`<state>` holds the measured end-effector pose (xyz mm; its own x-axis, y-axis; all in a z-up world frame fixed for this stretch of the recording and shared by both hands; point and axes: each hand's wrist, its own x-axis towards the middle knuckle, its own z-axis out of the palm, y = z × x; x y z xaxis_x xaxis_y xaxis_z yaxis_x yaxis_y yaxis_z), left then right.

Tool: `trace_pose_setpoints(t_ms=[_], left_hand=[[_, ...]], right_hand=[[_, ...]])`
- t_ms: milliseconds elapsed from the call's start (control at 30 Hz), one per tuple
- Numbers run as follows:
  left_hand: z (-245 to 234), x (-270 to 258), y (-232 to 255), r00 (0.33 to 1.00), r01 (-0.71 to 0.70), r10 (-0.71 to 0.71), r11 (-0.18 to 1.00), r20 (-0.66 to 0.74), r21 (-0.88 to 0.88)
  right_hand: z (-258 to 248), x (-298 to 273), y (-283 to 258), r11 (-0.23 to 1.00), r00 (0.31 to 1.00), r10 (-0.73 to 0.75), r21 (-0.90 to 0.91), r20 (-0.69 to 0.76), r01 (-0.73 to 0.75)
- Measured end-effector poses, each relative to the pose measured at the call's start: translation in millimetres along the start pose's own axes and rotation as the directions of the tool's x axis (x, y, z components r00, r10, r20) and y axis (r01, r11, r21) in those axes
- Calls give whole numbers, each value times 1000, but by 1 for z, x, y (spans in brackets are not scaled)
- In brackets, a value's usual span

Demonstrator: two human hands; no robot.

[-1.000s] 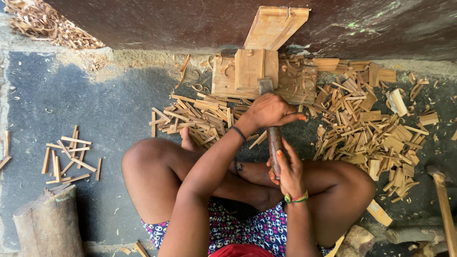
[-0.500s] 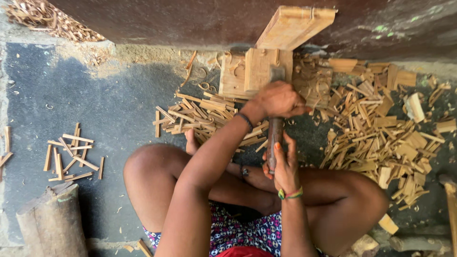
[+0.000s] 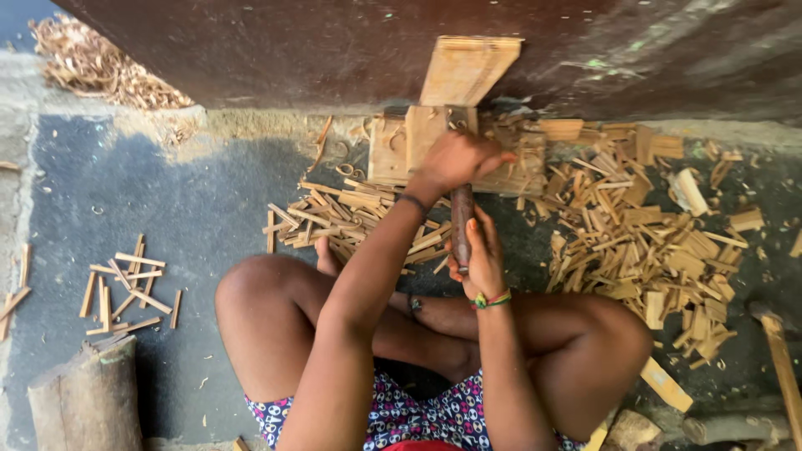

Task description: The person sits cross-legged on the floor and uses a chisel and mallet to carve a piece of wood. They repeatedly strike the chisel to remove wood shavings and shape the wood, occasionally clearing debris from the work area.

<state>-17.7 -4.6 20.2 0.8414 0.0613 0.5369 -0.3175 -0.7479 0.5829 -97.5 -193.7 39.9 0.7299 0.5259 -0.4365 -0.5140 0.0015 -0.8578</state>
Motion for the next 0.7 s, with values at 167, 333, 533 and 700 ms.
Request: trace_pose_setpoints(t_ms=[167,333,533,700], left_hand=[[-11,-38,24,978,-19,30,998,-206,53],[-34,-68,8,936,315,-275,933,-222,173],[-36,-58,12,913,387,-324,882,-249,270],[-26,-59,6,889,448,-395,856,-233,259]], right_hand=[[-33,-20,-17,990,999,-36,134,-26,39],[-66,-47,-27,999,988,-17,32,-153,22],[-68,-69,-12,904,970,-52,-423,-236,-54],[-75,-80,-3,911,962,-67,-409,-264,-49]])
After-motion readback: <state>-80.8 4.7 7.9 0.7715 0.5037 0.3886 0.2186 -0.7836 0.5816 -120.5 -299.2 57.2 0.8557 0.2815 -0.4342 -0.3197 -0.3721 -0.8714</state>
